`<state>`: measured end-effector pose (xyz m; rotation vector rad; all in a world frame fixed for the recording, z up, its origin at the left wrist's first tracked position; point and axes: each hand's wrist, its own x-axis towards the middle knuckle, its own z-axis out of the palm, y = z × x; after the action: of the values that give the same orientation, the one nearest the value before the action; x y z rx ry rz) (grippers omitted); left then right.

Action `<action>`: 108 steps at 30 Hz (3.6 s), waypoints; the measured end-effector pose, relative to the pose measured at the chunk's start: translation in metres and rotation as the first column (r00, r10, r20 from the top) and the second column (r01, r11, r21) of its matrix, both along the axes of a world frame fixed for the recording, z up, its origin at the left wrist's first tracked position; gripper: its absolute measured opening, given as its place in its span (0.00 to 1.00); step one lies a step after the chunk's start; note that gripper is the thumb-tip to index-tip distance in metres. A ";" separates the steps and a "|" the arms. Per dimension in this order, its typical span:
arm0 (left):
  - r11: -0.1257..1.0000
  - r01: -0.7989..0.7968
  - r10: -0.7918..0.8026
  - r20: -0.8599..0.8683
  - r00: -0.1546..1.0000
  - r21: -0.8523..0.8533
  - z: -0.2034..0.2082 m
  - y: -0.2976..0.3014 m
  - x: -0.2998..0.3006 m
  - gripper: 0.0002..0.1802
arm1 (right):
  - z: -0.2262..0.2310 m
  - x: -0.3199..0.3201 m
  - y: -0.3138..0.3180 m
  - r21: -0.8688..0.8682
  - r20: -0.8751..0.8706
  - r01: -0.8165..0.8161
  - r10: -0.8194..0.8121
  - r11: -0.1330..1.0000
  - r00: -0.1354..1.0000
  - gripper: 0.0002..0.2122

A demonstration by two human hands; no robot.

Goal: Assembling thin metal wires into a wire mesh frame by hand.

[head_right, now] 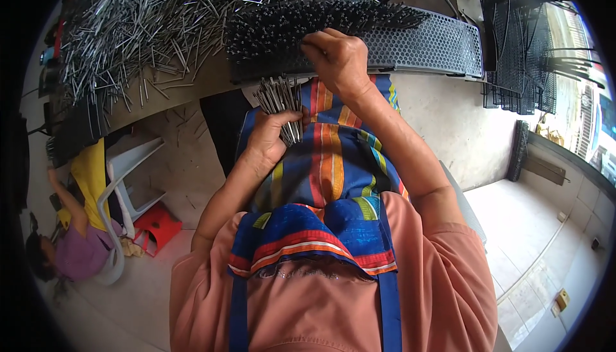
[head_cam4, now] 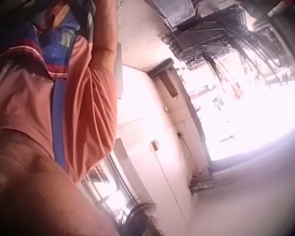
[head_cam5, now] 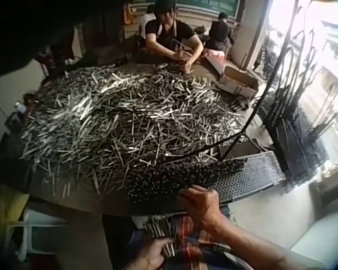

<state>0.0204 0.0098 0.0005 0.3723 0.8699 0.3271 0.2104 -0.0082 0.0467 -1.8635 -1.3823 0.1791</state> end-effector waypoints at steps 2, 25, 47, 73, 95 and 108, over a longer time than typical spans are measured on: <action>0.999 -0.035 0.036 0.020 0.999 -0.006 0.003 -0.001 0.000 0.22 | -0.004 -0.001 -0.006 0.025 -0.060 0.042 -0.040 0.999 0.997 0.06; 0.986 -0.022 0.028 -0.036 0.999 0.163 0.013 -0.006 -0.001 0.22 | 0.000 -0.017 -0.048 -0.355 -0.884 -0.063 -0.313 0.933 0.349 0.03; 0.992 0.089 -0.079 -0.119 0.990 0.088 0.015 -0.007 -0.013 0.11 | -0.018 0.008 -0.028 0.069 -0.138 0.166 -0.155 0.984 0.978 0.06; 0.983 -0.159 0.174 -0.173 0.969 0.095 0.001 0.008 -0.065 0.08 | 0.003 -0.067 0.009 -0.059 -0.802 0.029 -0.065 0.998 0.594 0.01; 0.973 -0.213 0.221 -0.095 0.971 0.085 0.014 0.015 -0.064 0.10 | -0.017 -0.086 0.044 0.225 -0.194 -0.167 0.212 0.960 0.958 0.08; 0.968 -0.236 0.242 -0.072 0.968 0.087 0.009 0.020 -0.067 0.14 | -0.021 -0.092 0.053 0.208 -0.220 -0.089 0.135 0.974 0.966 0.08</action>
<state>-0.0464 0.0301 0.0097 0.3547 0.9869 0.5738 0.1182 0.0449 0.0254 -1.5494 -1.2936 0.2978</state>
